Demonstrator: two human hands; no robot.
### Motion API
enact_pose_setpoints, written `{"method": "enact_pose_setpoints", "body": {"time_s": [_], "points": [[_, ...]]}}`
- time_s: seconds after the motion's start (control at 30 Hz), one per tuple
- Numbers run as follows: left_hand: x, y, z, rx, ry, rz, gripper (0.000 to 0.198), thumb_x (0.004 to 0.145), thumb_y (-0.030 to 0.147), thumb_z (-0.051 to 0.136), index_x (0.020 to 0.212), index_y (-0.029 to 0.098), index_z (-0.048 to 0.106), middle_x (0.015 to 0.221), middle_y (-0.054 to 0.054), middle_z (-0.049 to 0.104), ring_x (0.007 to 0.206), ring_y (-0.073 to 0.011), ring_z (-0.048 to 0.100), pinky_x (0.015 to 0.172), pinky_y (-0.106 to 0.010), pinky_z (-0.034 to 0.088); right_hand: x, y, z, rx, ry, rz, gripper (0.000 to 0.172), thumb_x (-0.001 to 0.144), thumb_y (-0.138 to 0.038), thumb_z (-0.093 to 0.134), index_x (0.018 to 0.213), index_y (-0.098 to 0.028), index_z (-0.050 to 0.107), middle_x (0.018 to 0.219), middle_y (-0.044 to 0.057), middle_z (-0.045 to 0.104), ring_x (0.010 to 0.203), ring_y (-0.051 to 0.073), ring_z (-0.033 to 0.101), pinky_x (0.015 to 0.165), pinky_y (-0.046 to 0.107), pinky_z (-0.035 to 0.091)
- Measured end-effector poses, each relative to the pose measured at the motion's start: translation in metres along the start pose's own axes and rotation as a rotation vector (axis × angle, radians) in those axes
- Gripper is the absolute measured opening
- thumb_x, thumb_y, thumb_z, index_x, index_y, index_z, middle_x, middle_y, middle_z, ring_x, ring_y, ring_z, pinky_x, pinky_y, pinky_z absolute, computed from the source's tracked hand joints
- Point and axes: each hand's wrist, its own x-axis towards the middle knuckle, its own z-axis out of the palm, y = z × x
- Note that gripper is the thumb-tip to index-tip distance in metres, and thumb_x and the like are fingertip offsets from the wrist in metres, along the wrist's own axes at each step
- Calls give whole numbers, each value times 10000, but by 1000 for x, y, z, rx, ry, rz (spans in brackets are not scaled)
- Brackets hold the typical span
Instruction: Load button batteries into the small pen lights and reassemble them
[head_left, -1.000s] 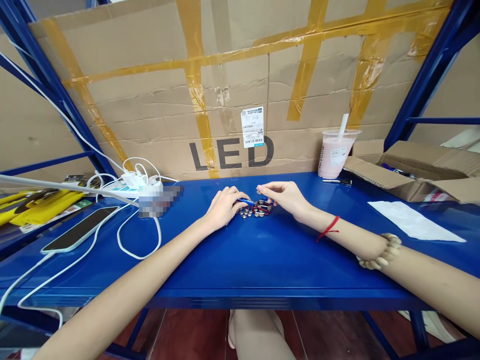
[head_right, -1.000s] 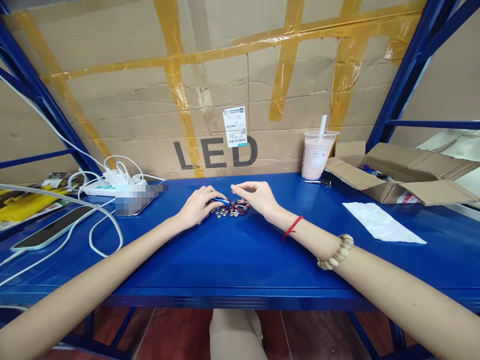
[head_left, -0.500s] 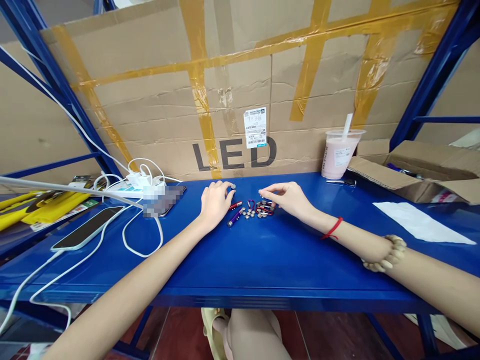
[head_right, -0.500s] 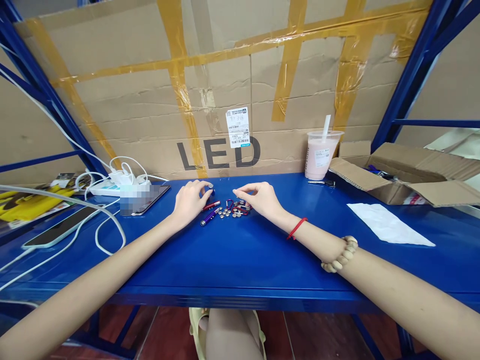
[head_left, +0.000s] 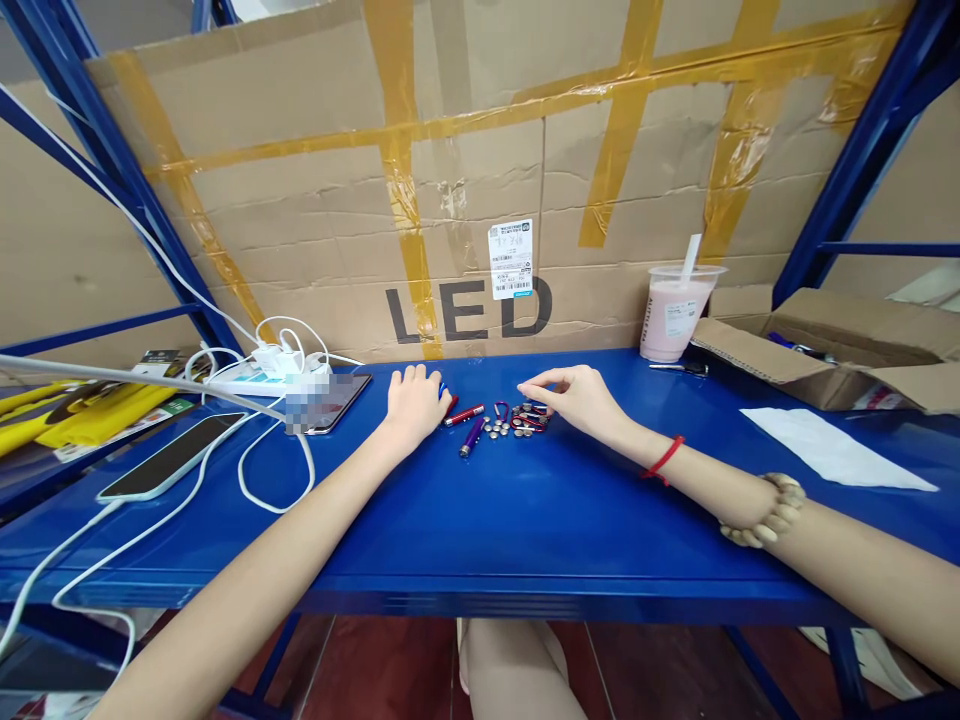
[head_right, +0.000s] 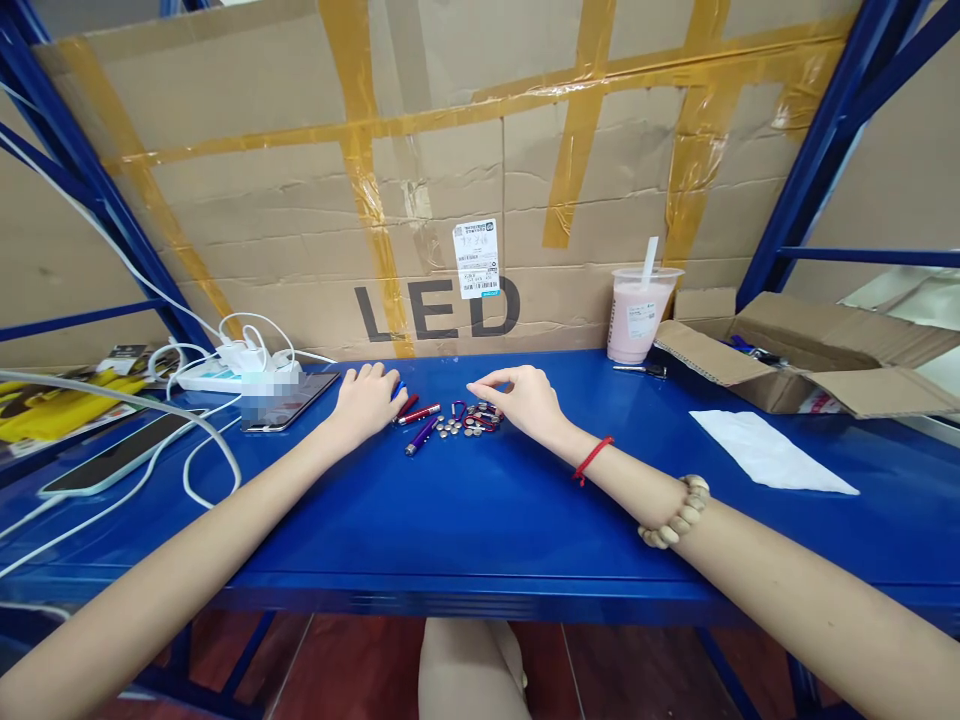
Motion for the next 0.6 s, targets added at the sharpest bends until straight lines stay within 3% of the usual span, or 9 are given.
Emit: {"method": "enact_pose_setpoints", "body": {"time_s": [0.17, 0.33, 0.47, 0.6], "points": [[-1, 0, 3, -29, -56, -2, 343, 877, 318, 357, 902, 109, 627, 1039, -184, 607, 1025, -319, 522, 869, -427, 355, 8, 17, -3, -34, -40, 69, 333, 728, -503, 596, 801, -209, 733, 774, 15, 689, 534, 110, 569, 555, 231, 407], [-2, 7, 0, -131, -101, 21, 384, 891, 408, 346, 823, 141, 613, 971, -142, 648, 960, -287, 575, 853, -413, 375, 13, 32, -7, -186, -18, 51, 278, 736, -475, 603, 777, -235, 736, 828, 6, 693, 688, 147, 603, 601, 237, 407], [-4, 15, -2, -230, -120, 31, 411, 906, 455, 294, 914, 149, 567, 956, -107, 659, 920, -249, 604, 853, -399, 386, 13, 35, -8, -302, -26, 72, 238, 734, -451, 610, 770, -255, 740, 801, 4, 694, 713, 156, 604, 548, 226, 366], [-8, 22, -4, -365, -117, 36, 503, 864, 575, 309, 1045, 154, 517, 1026, -118, 634, 984, -273, 582, 895, -442, 366, 11, 28, -8, -330, -7, 30, 261, 710, -490, 624, 789, -268, 737, 784, 1, 687, 667, 134, 582, 520, 213, 336]]}}
